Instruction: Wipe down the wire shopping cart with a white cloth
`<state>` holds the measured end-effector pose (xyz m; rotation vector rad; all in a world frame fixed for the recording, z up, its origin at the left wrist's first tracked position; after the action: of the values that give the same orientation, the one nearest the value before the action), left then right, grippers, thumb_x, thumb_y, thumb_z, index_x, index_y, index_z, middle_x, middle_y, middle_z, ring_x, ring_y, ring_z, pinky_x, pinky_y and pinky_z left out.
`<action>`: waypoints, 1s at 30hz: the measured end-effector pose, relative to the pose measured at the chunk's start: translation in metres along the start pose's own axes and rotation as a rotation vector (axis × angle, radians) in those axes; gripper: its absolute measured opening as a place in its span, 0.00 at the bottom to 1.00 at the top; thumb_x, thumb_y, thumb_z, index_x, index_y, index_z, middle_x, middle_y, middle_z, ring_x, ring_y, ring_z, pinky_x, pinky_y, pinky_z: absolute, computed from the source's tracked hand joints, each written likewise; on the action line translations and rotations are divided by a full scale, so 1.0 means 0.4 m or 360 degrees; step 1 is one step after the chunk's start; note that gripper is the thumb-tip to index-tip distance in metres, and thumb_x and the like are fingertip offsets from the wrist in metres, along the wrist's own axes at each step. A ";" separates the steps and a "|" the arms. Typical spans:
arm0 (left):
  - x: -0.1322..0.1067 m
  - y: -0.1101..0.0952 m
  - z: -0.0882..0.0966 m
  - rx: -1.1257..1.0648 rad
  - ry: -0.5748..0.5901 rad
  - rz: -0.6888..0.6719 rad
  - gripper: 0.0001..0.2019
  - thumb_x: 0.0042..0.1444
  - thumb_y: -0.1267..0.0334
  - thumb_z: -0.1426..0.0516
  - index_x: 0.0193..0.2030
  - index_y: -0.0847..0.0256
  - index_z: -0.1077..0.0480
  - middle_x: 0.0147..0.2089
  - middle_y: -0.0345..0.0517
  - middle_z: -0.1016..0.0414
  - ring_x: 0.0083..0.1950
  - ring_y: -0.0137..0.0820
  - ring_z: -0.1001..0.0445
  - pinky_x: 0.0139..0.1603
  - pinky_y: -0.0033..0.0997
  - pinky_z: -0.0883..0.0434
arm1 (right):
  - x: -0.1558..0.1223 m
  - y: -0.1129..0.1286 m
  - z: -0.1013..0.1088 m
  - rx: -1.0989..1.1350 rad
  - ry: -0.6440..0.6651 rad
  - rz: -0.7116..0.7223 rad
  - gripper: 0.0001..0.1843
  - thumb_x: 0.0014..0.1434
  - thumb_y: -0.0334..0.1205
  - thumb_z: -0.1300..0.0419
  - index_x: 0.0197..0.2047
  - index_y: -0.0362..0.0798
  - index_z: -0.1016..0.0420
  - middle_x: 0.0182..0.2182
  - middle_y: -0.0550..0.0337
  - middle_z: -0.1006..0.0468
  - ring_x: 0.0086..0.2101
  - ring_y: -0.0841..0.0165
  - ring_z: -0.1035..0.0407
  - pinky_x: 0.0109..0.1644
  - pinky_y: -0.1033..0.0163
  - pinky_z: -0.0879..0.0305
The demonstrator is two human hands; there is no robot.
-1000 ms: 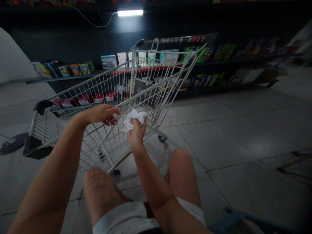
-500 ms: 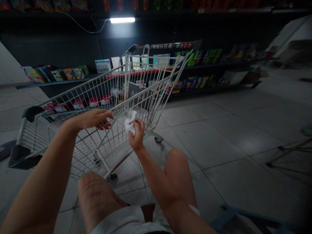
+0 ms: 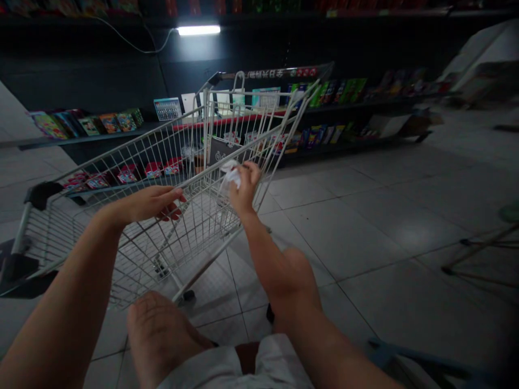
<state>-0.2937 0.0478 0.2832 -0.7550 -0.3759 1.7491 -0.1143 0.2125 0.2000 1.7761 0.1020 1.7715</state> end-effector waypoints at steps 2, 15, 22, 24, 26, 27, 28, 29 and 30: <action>0.001 -0.002 -0.001 0.0028 0.0004 -0.0014 0.25 0.59 0.44 0.53 0.47 0.63 0.30 0.37 0.54 0.20 0.35 0.36 0.22 0.36 0.35 0.25 | 0.062 -0.070 0.017 -0.0066 -0.0315 -0.0329 0.21 0.53 0.26 0.51 0.50 0.46 0.34 0.51 0.47 0.40 0.55 0.58 0.39 0.62 0.42 0.39; 0.017 0.015 0.006 0.0068 0.0022 -0.0082 0.28 0.59 0.39 0.53 0.48 0.61 0.30 0.37 0.53 0.20 0.38 0.38 0.21 0.39 0.37 0.25 | 0.158 -0.171 0.012 -0.0086 -0.0124 -0.0107 0.17 0.50 0.27 0.50 0.43 0.48 0.32 0.47 0.52 0.33 0.52 0.61 0.37 0.61 0.45 0.37; 0.025 0.006 0.004 0.0128 0.0003 -0.0121 0.29 0.59 0.37 0.54 0.46 0.61 0.30 0.37 0.53 0.20 0.37 0.37 0.22 0.37 0.36 0.25 | 0.133 -0.069 -0.014 -0.0080 -0.0151 -0.0145 0.18 0.55 0.28 0.50 0.48 0.48 0.32 0.48 0.50 0.35 0.53 0.60 0.37 0.61 0.43 0.37; 0.021 0.004 0.002 0.0121 0.0009 -0.0100 0.28 0.59 0.38 0.54 0.46 0.61 0.30 0.37 0.54 0.20 0.37 0.38 0.22 0.38 0.37 0.25 | 0.136 -0.055 -0.014 -0.0074 0.0099 0.0079 0.16 0.55 0.28 0.47 0.46 0.51 0.31 0.50 0.53 0.35 0.55 0.60 0.38 0.63 0.43 0.39; 0.016 0.000 0.002 0.0122 0.0004 -0.0079 0.28 0.58 0.39 0.53 0.47 0.62 0.31 0.38 0.55 0.20 0.37 0.39 0.22 0.38 0.38 0.25 | 0.173 -0.121 0.012 -0.0082 0.0078 -0.0030 0.16 0.54 0.27 0.48 0.45 0.49 0.31 0.49 0.53 0.35 0.55 0.60 0.39 0.63 0.42 0.40; 0.014 -0.002 0.002 0.0125 -0.0002 -0.0075 0.27 0.58 0.39 0.53 0.47 0.62 0.31 0.38 0.55 0.20 0.37 0.39 0.22 0.38 0.38 0.25 | 0.197 -0.167 0.028 -0.0089 -0.0011 -0.0173 0.16 0.54 0.26 0.49 0.45 0.48 0.32 0.48 0.52 0.35 0.55 0.60 0.39 0.63 0.41 0.41; 0.013 -0.003 0.002 0.0130 -0.0006 -0.0076 0.27 0.58 0.39 0.54 0.46 0.62 0.31 0.38 0.55 0.20 0.37 0.39 0.21 0.38 0.39 0.25 | 0.216 -0.207 0.040 -0.0095 -0.0112 -0.0322 0.17 0.53 0.26 0.50 0.46 0.46 0.33 0.48 0.51 0.36 0.54 0.60 0.39 0.63 0.40 0.41; 0.014 -0.004 0.002 0.0137 -0.0006 -0.0079 0.28 0.58 0.39 0.54 0.46 0.62 0.31 0.38 0.55 0.20 0.37 0.39 0.21 0.39 0.39 0.25 | 0.228 -0.229 0.047 -0.0099 -0.0193 -0.0436 0.18 0.53 0.26 0.51 0.46 0.45 0.33 0.47 0.51 0.36 0.54 0.60 0.39 0.62 0.39 0.41; 0.015 -0.003 0.001 0.0143 0.0002 -0.0086 0.28 0.58 0.38 0.54 0.47 0.62 0.31 0.38 0.54 0.20 0.37 0.39 0.22 0.39 0.40 0.25 | 0.231 -0.228 0.047 -0.0102 -0.0229 -0.0484 0.18 0.54 0.26 0.52 0.47 0.45 0.34 0.47 0.50 0.37 0.54 0.59 0.39 0.62 0.39 0.41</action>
<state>-0.2940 0.0538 0.2827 -0.6753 -0.3121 1.7032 -0.0547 0.3222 0.2403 1.7332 0.2397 1.4141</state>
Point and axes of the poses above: each hand's wrist, its own x-axis towards the middle knuckle, its own z-axis out of the back of the hand, y = z × x, the point moved 7 cm from there along x, towards the middle knuckle
